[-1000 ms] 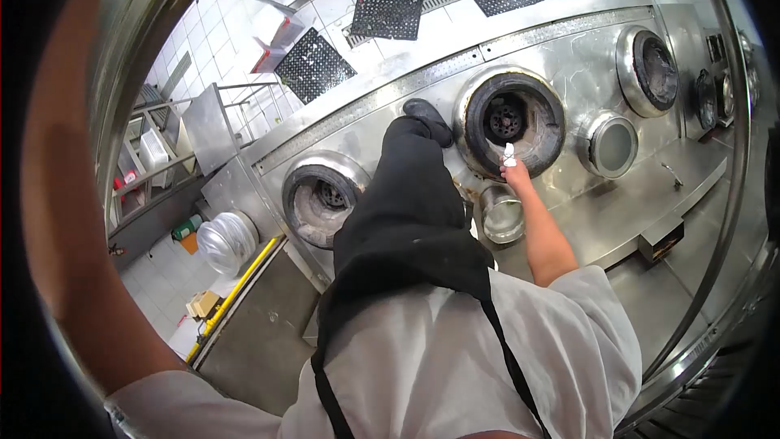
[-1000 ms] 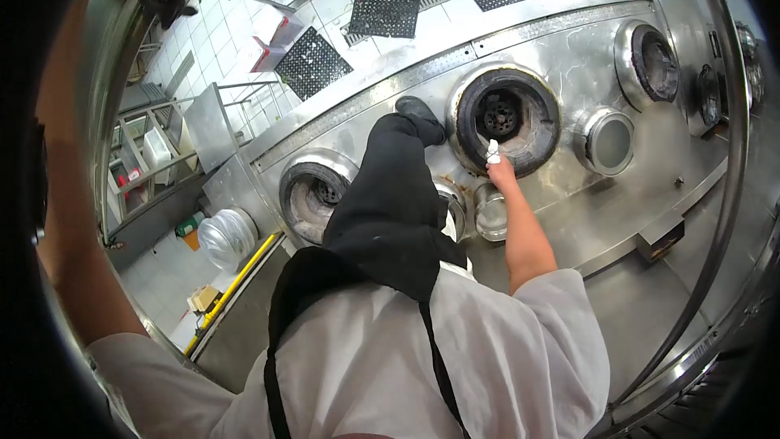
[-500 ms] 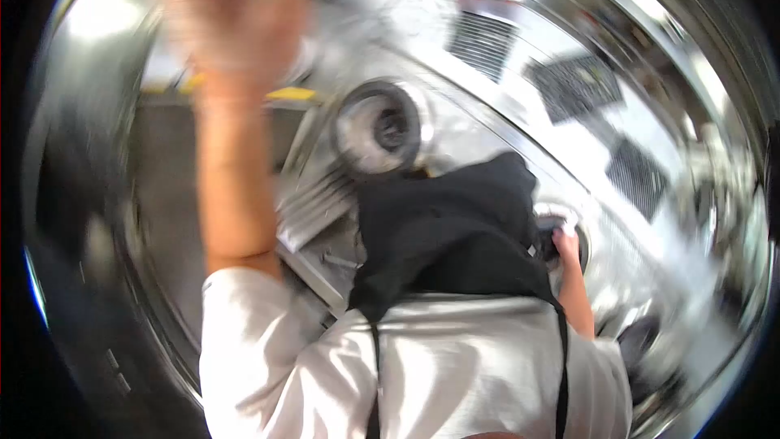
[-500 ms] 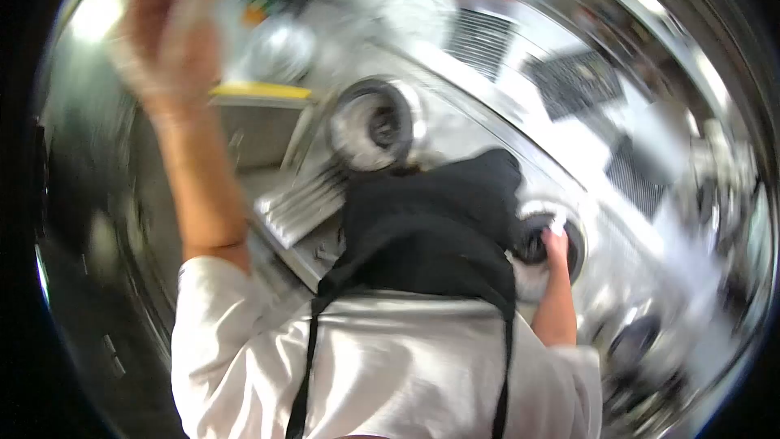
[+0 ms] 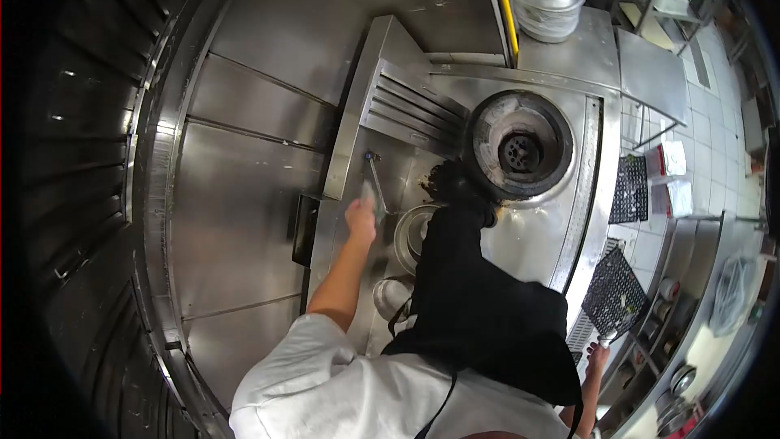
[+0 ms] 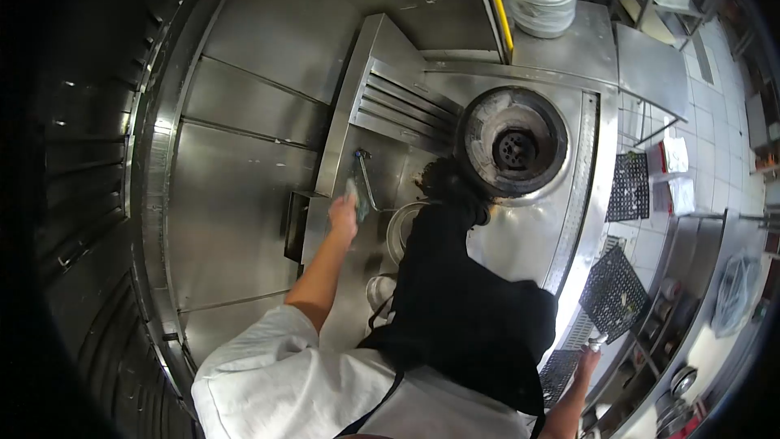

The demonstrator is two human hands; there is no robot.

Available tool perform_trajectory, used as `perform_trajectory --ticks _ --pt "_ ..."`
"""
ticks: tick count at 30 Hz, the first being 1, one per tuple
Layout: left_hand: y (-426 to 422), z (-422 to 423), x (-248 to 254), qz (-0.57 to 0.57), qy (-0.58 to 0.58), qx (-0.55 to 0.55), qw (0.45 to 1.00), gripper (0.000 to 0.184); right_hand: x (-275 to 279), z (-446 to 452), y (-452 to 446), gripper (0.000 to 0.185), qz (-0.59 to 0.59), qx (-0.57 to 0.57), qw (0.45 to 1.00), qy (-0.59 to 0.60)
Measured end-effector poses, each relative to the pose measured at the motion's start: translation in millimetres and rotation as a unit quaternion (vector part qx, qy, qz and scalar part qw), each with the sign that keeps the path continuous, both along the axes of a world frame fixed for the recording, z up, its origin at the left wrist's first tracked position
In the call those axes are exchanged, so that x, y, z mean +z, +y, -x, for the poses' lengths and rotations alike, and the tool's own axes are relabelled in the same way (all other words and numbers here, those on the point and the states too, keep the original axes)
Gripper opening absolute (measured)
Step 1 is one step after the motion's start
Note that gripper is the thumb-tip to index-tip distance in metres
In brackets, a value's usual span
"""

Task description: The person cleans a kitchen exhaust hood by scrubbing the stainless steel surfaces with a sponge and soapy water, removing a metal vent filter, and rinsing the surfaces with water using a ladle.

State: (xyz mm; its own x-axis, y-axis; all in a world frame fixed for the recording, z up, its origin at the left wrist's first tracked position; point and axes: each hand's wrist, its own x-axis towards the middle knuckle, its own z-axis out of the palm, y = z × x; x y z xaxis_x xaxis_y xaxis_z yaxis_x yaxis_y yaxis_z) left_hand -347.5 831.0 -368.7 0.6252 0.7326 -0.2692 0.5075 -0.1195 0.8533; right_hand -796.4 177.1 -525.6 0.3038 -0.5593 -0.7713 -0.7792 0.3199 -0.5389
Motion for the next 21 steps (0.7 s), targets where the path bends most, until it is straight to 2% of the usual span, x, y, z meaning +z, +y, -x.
perform_trajectory --ticks 2,4,5,6,7,8,9,10,11,12,13,14,16,17,20,21 --pt "22.8 22.9 -28.1 0.064 -0.016 0.023 0.998 0.025 23.8 -58.3 -17.6 0.032 0.018 0.024 0.999 0.014" --pt "17.8 21.7 -34.5 0.024 0.005 0.032 0.999 0.022 23.6 -109.3 -22.9 0.03 0.058 0.079 0.994 -0.05" --pt "11.7 18.2 -39.6 0.009 0.02 0.037 0.999 0.021 19.3 -130.3 -25.8 0.027 0.019 0.068 0.987 -0.141" --pt "9.4 13.4 -42.3 0.01 0.024 0.007 1.0 0.021 11.2 -148.0 -40.8 0.023 0.021 0.179 0.981 -0.077" --pt "10.7 4.5 -45.5 0.015 0.031 -0.02 0.999 0.021 11.8 -175.6 -35.4 0.023 0.053 0.212 0.974 -0.056" --pt "8.6 -4.7 -47.5 0.02 0.039 -0.045 0.998 0.021 6.4 -196.4 -31.8 0.025 0.011 0.194 0.975 -0.113" --pt "3.0 -20.6 -42.4 -0.012 0.083 -0.073 0.994 0.022 17.2 -230.7 -22.0 0.028 0.059 0.277 0.958 -0.039" --pt "0.1 -37.8 -37.3 -0.042 0.13 -0.102 0.985 0.023 24.8 -261.5 -8.4 0.029 0.132 0.379 0.914 -0.056" --pt "-2.3 -50.3 -40.8 -0.072 0.134 -0.117 0.981 0.026 22.3 -283.2 -2.4 0.031 0.16 0.432 0.886 -0.05" --pt "-2.9 -64.1 -51.2 -0.101 0.136 -0.132 0.977 0.03 40.9 -314.3 10.6 0.034 0.126 0.457 0.88 0.023" --pt "-0.2 -73.0 -67.3 -0.109 0.139 -0.146 0.973 0.032 52.3 -340.3 26.9 0.037 0.107 0.476 0.873 -0.022" --pt "3.3 -80.1 -81.4 -0.119 0.141 -0.16 0.97 0.033 52.3 -357.9 30.5 0.038 0.136 0.525 0.84 -0.028" --pt "-0.3 -101.7 -93.1 -0.13 0.166 -0.164 0.964 0.033 81.1 -402.5 56.0 0.038 0.054 0.5 0.863 -0.045" --pt "-1.0 -96.3 -94.8 -0.134 0.186 -0.17 0.958 0.033 96.0 -427.2 68.3 0.036 0.037 0.52 0.853 -0.012" --pt "1.8 -78.5 -111.0 -0.042 0.244 -0.176 0.953 0.027 119.9 -473.1 82.6 0.032 -0.003 0.481 0.877 -0.006" --pt "3.9 -61.1 -121.5 -0.083 0.29 -0.213 0.929 0.023 121.2 -483.8 78.9 0.031 0.002 0.471 0.882 -0.004"
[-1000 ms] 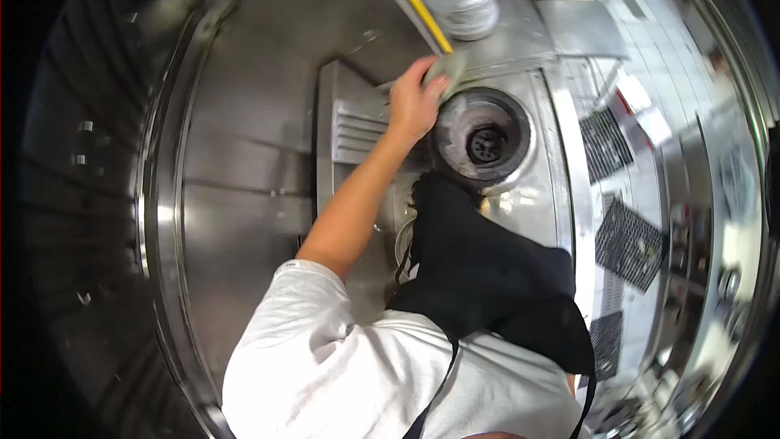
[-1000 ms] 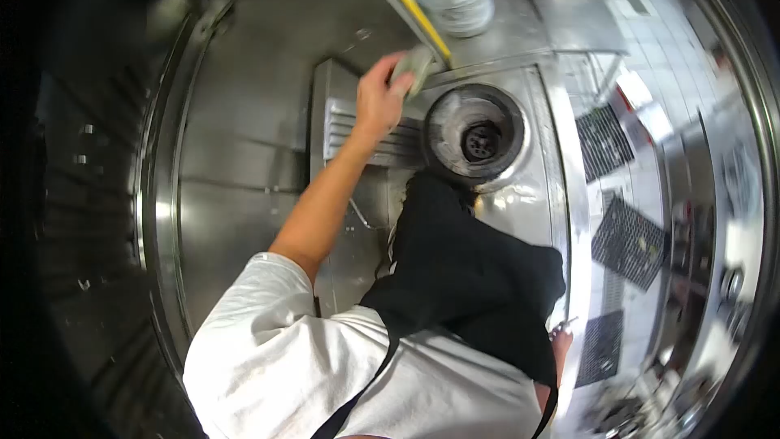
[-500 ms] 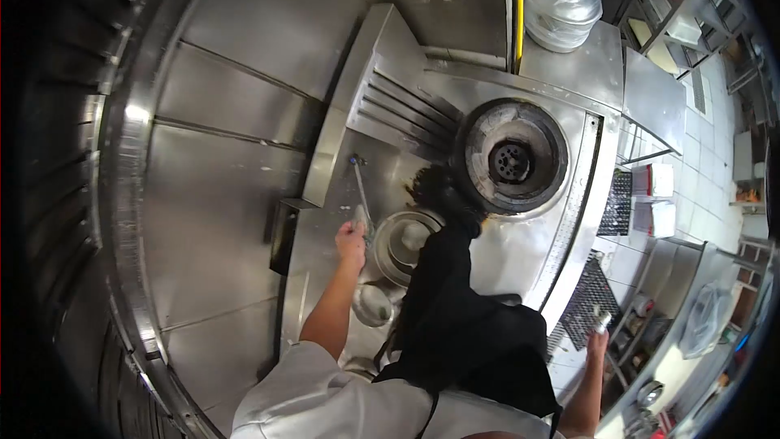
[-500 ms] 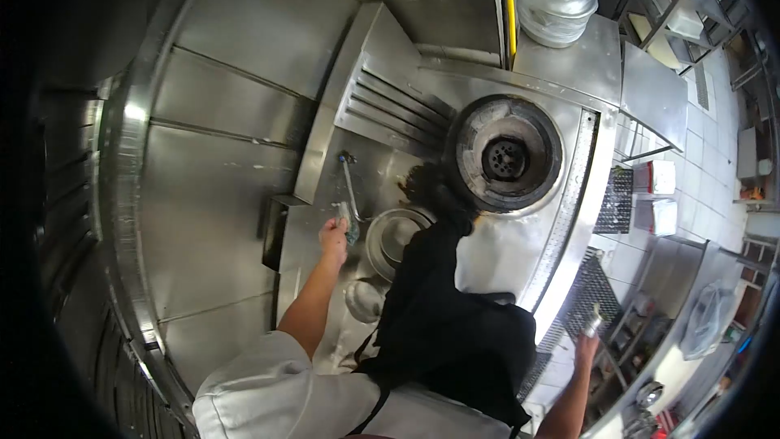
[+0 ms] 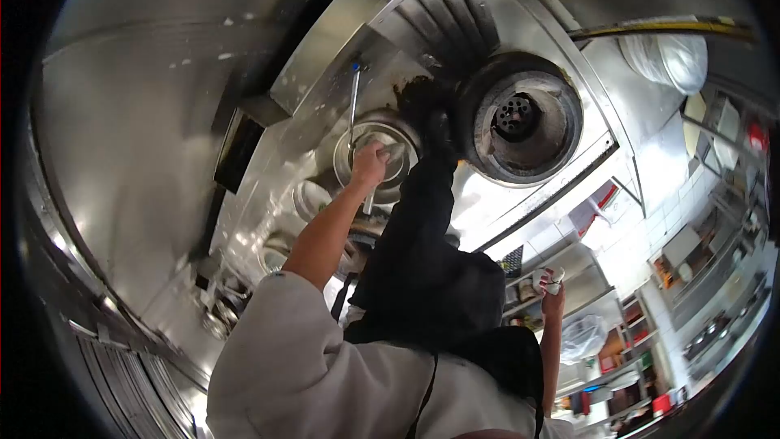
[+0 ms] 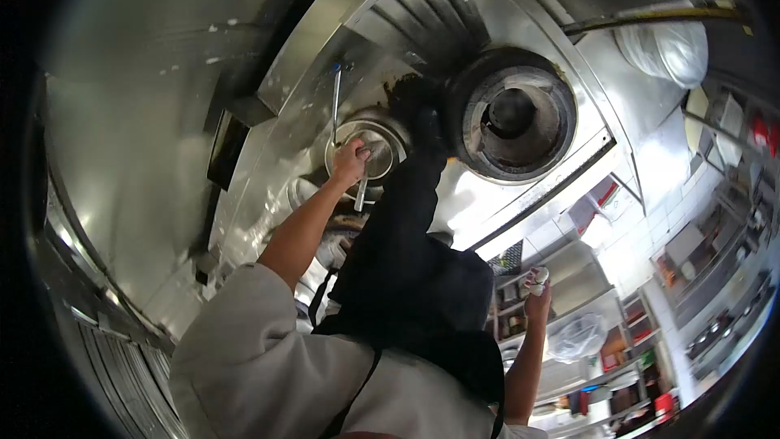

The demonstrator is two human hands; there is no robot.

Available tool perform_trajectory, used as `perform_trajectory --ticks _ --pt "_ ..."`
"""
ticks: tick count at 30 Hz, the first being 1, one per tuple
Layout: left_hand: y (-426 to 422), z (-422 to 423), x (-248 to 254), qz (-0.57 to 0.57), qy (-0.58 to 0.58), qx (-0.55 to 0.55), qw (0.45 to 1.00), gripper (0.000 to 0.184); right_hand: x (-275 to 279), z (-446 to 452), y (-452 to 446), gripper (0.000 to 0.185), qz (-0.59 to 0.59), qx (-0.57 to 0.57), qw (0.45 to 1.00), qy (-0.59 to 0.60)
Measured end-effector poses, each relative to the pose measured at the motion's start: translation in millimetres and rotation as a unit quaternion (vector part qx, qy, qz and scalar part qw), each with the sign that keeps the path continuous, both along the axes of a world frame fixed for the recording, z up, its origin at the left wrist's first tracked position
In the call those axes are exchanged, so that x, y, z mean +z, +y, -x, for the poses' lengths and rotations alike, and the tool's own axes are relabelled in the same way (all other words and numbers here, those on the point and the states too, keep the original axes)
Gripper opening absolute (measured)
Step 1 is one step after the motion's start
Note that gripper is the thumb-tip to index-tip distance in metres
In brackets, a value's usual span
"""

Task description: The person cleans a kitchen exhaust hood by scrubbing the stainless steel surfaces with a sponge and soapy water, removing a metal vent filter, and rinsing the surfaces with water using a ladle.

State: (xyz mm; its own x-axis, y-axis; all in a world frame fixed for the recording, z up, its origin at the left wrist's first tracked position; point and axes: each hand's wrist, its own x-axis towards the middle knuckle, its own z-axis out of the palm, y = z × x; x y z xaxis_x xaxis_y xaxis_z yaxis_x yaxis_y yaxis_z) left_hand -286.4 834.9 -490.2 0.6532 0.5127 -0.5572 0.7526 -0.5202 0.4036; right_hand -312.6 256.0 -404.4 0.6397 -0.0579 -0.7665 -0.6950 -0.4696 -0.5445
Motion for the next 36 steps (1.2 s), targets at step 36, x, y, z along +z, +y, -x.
perform_trajectory --ticks 36 --pt "108.7 474.3 -238.6 -0.143 0.181 0.173 0.957 0.06 -1.2 -150.3 -68.7 0.035 0.262 0.445 0.855 0.047"
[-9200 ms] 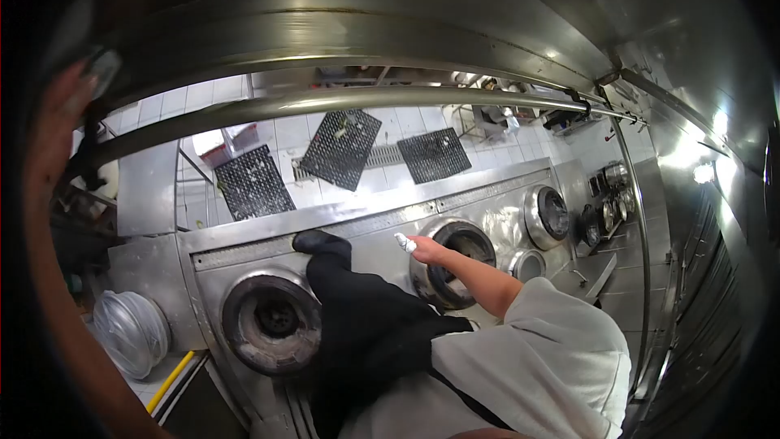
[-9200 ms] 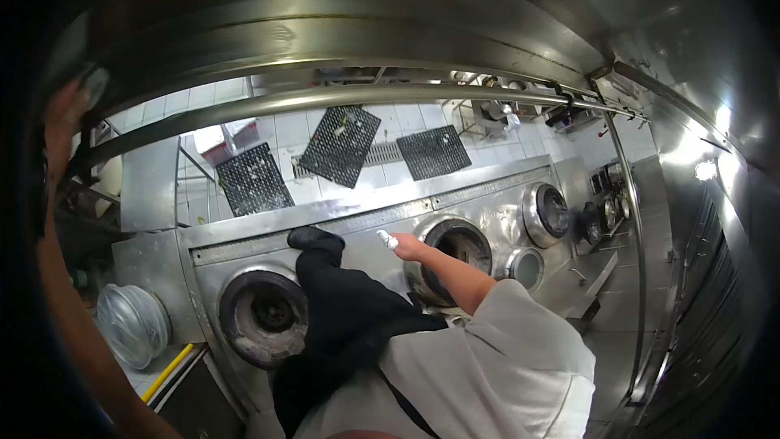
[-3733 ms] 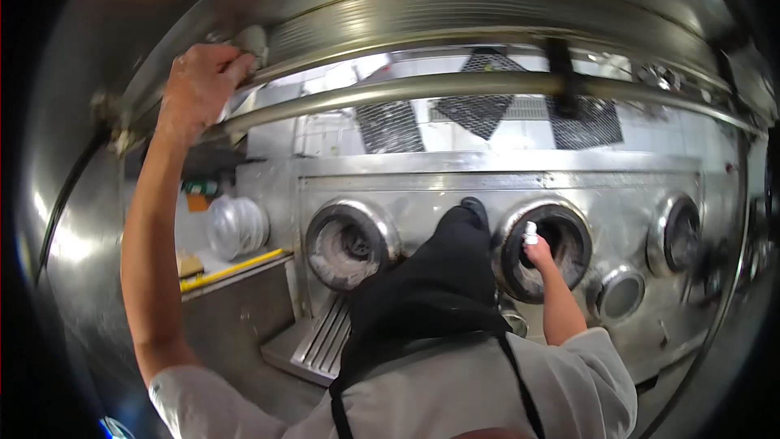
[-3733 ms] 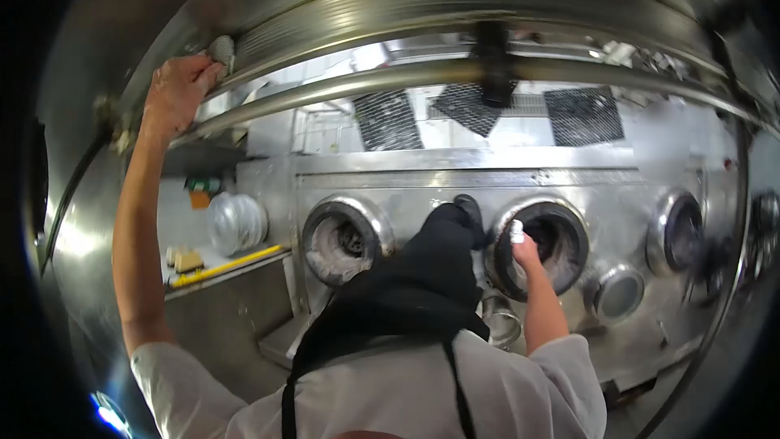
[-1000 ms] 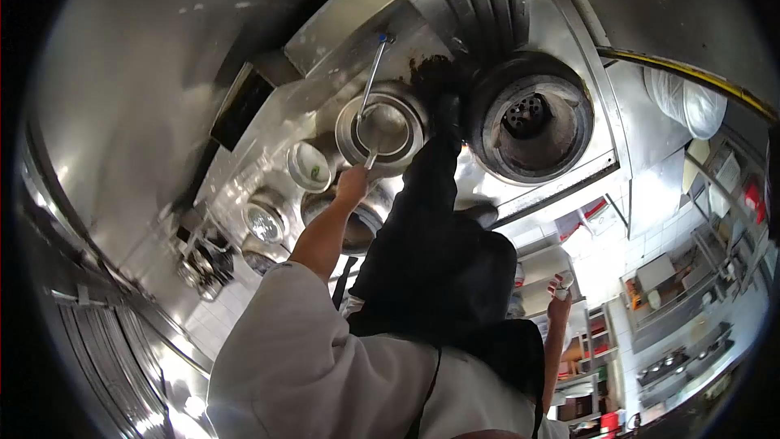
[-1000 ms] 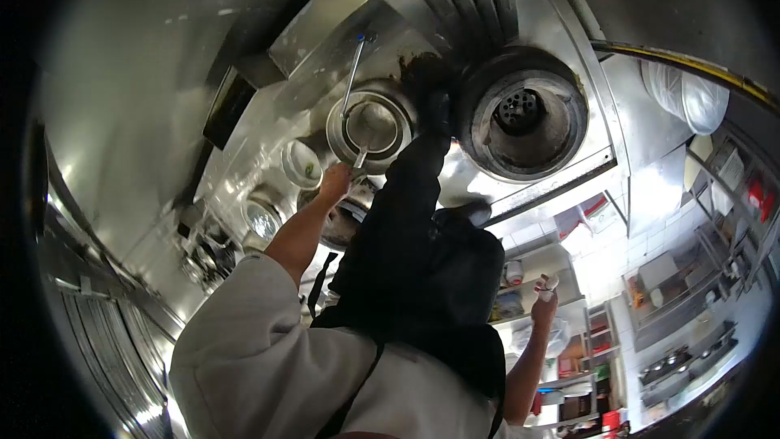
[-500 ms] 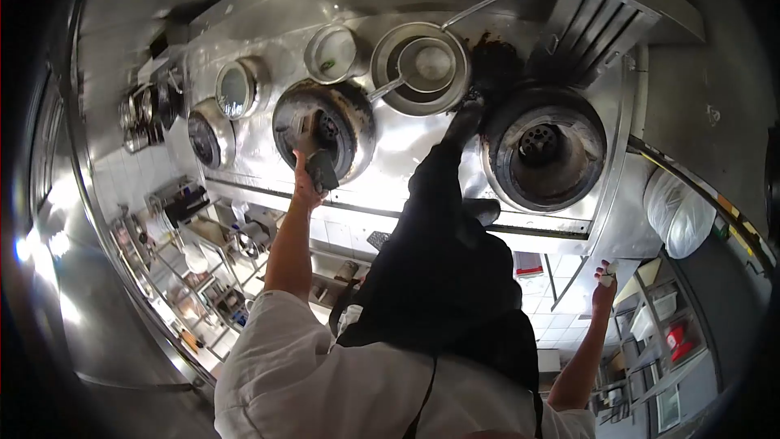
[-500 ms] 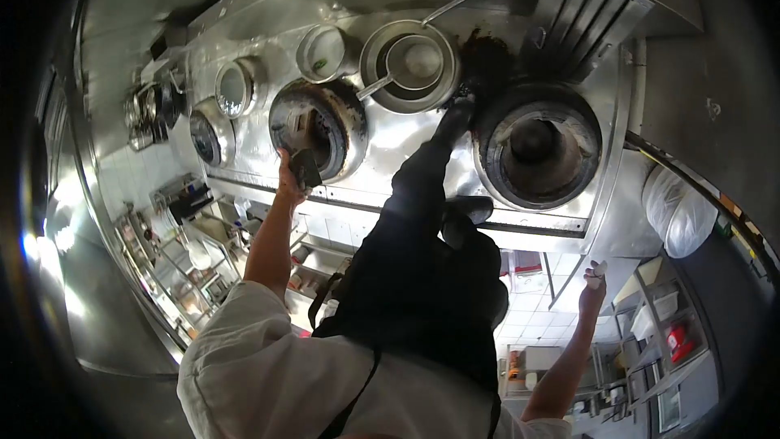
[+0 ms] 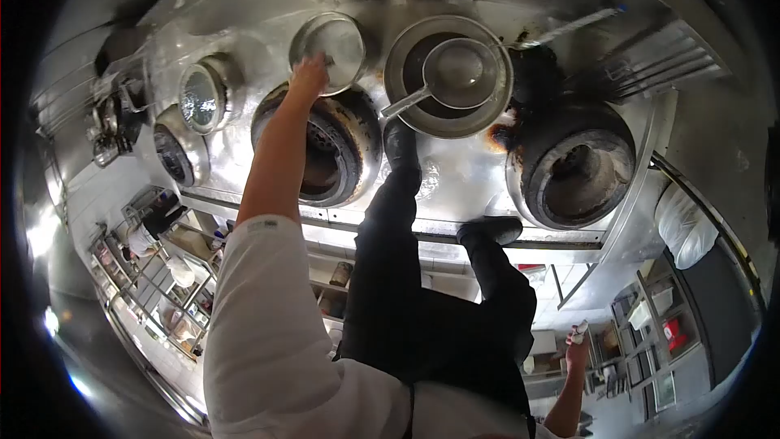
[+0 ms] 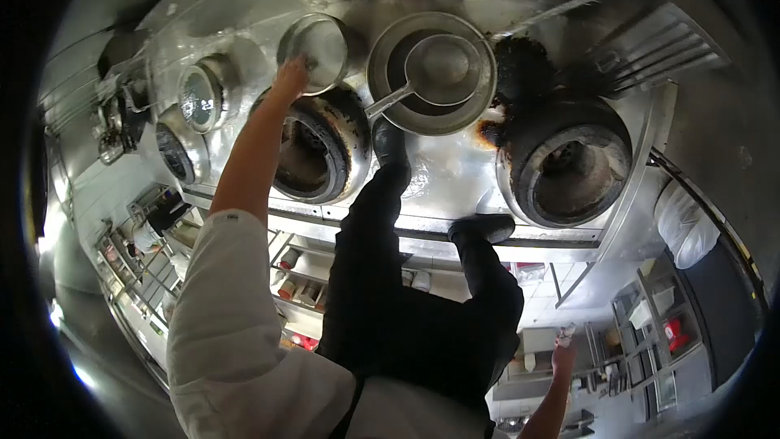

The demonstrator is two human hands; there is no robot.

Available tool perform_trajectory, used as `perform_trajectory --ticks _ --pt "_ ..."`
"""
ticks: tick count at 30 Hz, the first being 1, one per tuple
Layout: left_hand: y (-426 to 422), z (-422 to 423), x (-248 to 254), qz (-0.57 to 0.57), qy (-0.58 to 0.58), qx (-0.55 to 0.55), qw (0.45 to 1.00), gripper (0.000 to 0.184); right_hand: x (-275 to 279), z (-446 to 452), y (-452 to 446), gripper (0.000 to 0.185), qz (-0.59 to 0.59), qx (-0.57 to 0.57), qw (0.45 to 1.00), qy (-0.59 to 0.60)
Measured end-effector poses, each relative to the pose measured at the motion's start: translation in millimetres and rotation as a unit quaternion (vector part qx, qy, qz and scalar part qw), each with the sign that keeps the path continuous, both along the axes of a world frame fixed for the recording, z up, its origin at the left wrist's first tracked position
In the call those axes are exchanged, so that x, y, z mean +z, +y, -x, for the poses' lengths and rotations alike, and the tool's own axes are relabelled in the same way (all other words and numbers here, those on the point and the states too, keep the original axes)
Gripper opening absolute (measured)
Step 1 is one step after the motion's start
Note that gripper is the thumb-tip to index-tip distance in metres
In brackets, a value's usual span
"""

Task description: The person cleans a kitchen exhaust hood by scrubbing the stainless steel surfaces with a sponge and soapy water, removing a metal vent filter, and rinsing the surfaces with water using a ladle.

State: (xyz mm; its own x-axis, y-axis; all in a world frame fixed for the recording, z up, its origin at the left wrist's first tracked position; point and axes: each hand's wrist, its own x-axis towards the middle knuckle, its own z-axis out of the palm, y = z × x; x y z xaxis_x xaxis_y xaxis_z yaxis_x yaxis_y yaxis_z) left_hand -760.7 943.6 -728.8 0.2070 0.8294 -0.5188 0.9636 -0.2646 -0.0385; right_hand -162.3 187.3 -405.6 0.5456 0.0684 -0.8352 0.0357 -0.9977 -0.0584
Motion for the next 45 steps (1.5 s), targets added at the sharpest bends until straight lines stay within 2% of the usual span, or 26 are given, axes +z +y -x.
perform_trajectory --ticks 2,6,9,10,13,14,16,17,19,20,22,23,24,25,27,28,30,31,32,33,35,37,39,41,43,45 --pt "24.9 -37.6 -1.4 -0.052 0.082 -0.011 0.995 0.071 -4.2 26.5 20.0 0.026 -0.007 -0.07 0.997 0.0" --pt "36.3 -87.0 -38.4 0.13 0.194 -0.051 0.971 0.096 -10.5 60.7 67.7 0.027 0.03 -0.109 0.994 0.011" --pt "33.3 -81.4 -102.3 0.125 0.22 -0.088 0.963 0.086 -10.7 73.2 118.1 0.033 0.061 -0.134 0.989 0.026" --pt "40.4 -79.4 -101.8 0.209 0.199 -0.15 0.946 0.073 -9.4 77.9 133.2 0.035 0.062 -0.145 0.987 0.025" --pt "36.0 -22.0 -193.4 0.178 -0.042 0.105 0.978 0.054 -14.0 77.0 134.5 0.038 -0.055 -0.264 0.962 0.05" --pt "41.6 -16.9 -209.8 0.182 0.033 0.089 0.979 0.044 -14.5 79.3 137.1 0.037 -0.069 -0.309 0.948 0.041" --pt "59.7 -4.2 -214.0 0.165 0.048 -0.245 0.954 0.045 -22.8 91.1 160.5 0.038 -0.039 -0.19 0.979 0.056" --pt "59.9 6.1 -211.3 0.203 -0.076 -0.047 0.975 0.045 -24.5 96.4 170.0 0.039 -0.026 -0.13 0.989 0.06" --pt "60.7 27.2 -207.6 0.194 -0.444 0.371 0.792 0.045 -26.5 105.5 179.7 0.043 -0.082 -0.038 0.994 0.065" --pt "55.3 25.9 -172.1 0.193 -0.494 0.425 0.734 0.045 -30.5 109.1 182.6 0.042 -0.102 -0.079 0.989 0.071" --pt "54.7 -15.6 -100.6 0.113 -0.352 0.48 0.796 0.055 -58.4 123.2 189.1 0.039 -0.161 -0.166 0.972 0.037" --pt "56.3 -12.1 -104.6 0.144 -0.259 0.469 0.832 0.06 -60.3 148.8 273.4 0.036 -0.183 -0.202 0.96 0.071" --pt "60.2 6.5 -118.3 0.169 -0.164 0.454 0.859 0.065 -87.8 162.8 304.4 0.034 -0.233 -0.17 0.944 0.16" --pt "59.1 4.4 -114.8 0.179 -0.16 0.46 0.855 0.07 -116.6 182.4 357.6 0.032 -0.198 0.059 0.963 0.175" --pt "41.0 -19.9 -83.8 0.183 -0.246 0.494 0.813 0.079 -198.8 246.9 436.3 0.028 -0.273 -0.222 0.89 0.291" --pt "25.5 -34.8 -64.0 0.174 -0.33 0.519 0.769 0.083 -237.3 278.1 482.4 0.023 -0.297 -0.207 0.89 0.279" --pt "8.4 -39.2 -63.2 0.102 -0.35 0.483 0.796 0.083 -295.8 324.3 560.2 0.021 -0.246 -0.459 0.807 0.277" --pt "-0.2 -35.6 -60.9 0.071 -0.356 0.462 0.809 0.084 -383.9 348.9 550.2 0.014 -0.295 -0.486 0.767 0.299" --pt "-6.3 -32.4 -50.4 0.072 -0.355 0.43 0.827 0.083 -395.6 354.3 560.9 0.009 -0.36 -0.067 0.915 0.17" --pt "-12.0 -31.3 -35.2 0.075 -0.358 0.398 0.842 0.082 -397.1 358.0 576.9 0.01 -0.31 -0.248 0.892 0.217" --pt "-28.0 -20.7 -12.4 0.086 -0.384 0.378 0.838 0.079 -386.6 361.1 606.0 0.012 -0.181 -0.568 0.754 0.277" --pt "-38.9 -10.9 0.1 0.1 -0.438 0.401 0.799 0.076 -374.6 362.1 599.5 0.015 -0.278 -0.623 0.67 0.294" --pt "-51.4 -3.4 14.2 0.073 -0.434 0.446 0.78 0.074 -345.8 355.6 596.3 0.02 -0.201 -0.687 0.626 0.31" --pt "-56.6 6.0 34.8 0.063 -0.434 0.489 0.754 0.072 -342.6 357.5 579.3 0.027 -0.266 -0.587 0.707 0.292" --pt "-67.9 2.4 56.1 0.08 -0.446 0.534 0.714 0.069 -329.0 353.6 584.9 0.031 -0.173 -0.449 0.857 0.185" --pt "-81.4 -0.7 67.4 0.07 -0.466 0.512 0.718 0.066 -322.0 355.6 592.7 0.036 -0.074 -0.33 0.937 0.087"
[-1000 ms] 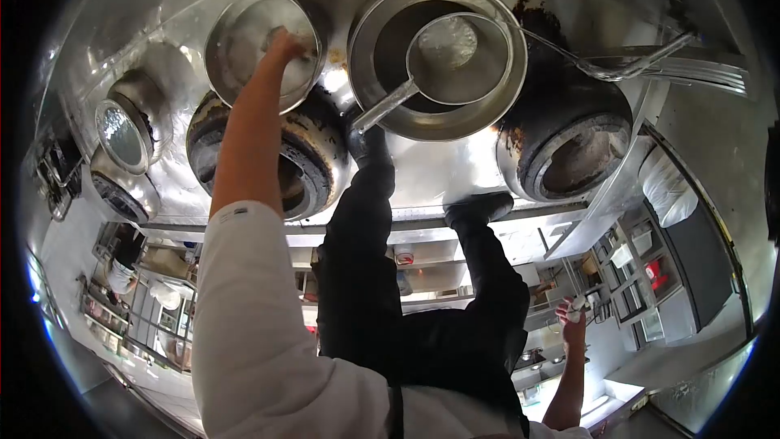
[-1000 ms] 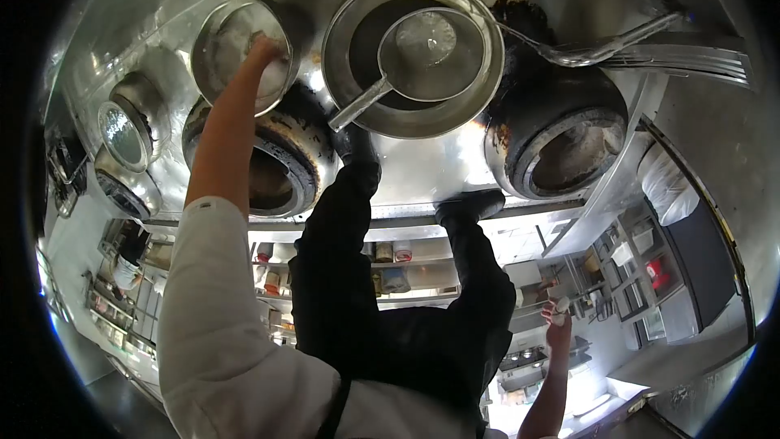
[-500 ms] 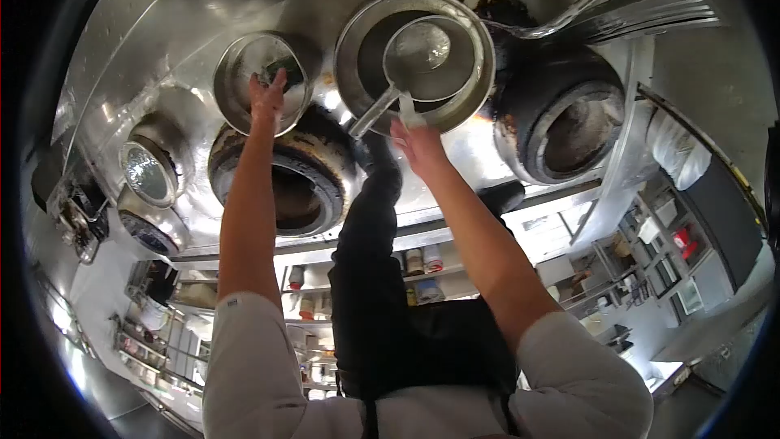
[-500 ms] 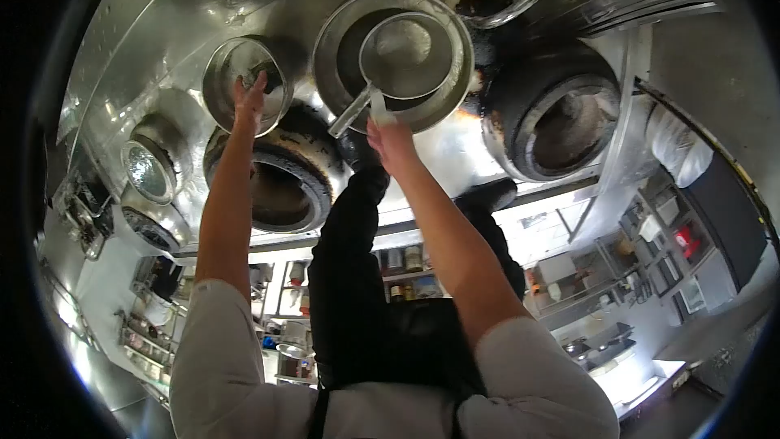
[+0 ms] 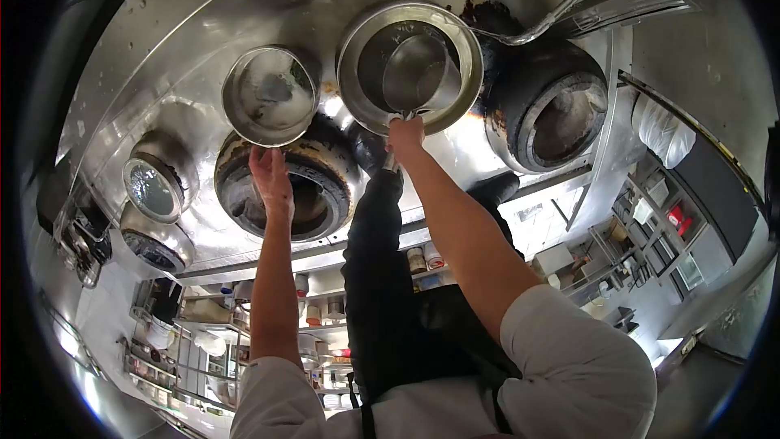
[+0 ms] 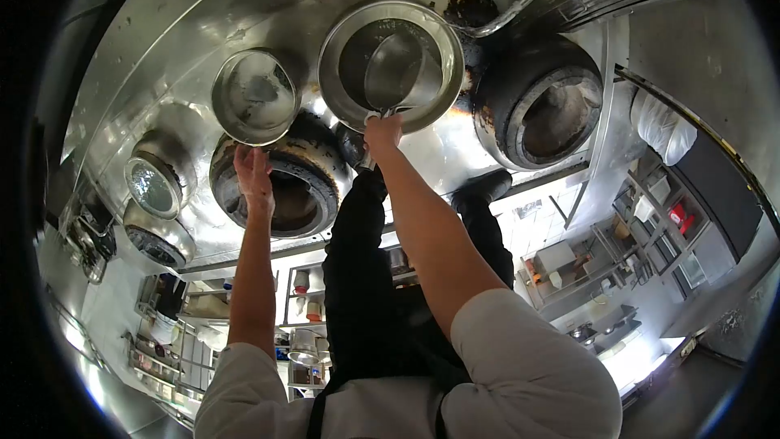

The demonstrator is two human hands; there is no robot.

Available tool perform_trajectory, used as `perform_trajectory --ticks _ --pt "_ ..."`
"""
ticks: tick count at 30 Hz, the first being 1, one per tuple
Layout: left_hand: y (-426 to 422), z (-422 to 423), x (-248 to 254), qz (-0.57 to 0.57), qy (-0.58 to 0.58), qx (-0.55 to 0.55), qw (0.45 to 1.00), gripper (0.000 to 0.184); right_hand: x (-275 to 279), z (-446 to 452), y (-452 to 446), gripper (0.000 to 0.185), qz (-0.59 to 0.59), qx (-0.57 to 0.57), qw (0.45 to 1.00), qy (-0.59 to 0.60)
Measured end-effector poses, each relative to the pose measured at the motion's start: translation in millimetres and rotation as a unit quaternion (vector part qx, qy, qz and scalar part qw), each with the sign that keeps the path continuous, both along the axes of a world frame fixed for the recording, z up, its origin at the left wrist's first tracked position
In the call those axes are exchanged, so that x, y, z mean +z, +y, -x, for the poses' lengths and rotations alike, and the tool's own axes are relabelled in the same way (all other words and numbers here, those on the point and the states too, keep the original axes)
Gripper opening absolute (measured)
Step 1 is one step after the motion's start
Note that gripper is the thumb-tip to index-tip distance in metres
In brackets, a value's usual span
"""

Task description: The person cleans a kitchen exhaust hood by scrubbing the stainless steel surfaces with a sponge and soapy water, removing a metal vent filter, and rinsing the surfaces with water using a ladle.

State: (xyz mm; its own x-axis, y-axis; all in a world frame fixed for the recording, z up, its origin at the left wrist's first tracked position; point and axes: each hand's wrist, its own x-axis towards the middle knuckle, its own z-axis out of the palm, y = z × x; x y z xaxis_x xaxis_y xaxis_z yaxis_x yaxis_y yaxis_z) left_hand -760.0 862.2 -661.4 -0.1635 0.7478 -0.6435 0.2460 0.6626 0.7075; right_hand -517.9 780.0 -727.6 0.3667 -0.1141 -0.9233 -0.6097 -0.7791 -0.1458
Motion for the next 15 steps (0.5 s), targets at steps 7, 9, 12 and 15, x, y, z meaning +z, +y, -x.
perform_trajectory --ticks 7,9,12,15 --pt "-37.4 -2.0 27.1 0.038 0.018 -0.012 0.999 0.061 -80.6 -6.9 7.0 0.051 0.103 0.336 0.935 -0.051" --pt "-44.6 -4.1 29.9 0.047 0.006 -0.01 0.999 0.061 -131.1 -18.8 -2.9 0.047 0.057 0.425 0.902 0.054" --pt "-59.6 -1.3 30.2 0.057 -0.009 0.0 0.998 0.06 -83.0 -41.8 4.0 0.041 -0.052 0.138 0.984 0.097" --pt "-68.9 -3.6 30.2 0.061 -0.042 0.044 0.996 0.054 -94.9 -85.3 -46.2 0.02 -0.388 0.704 0.594 -0.021"
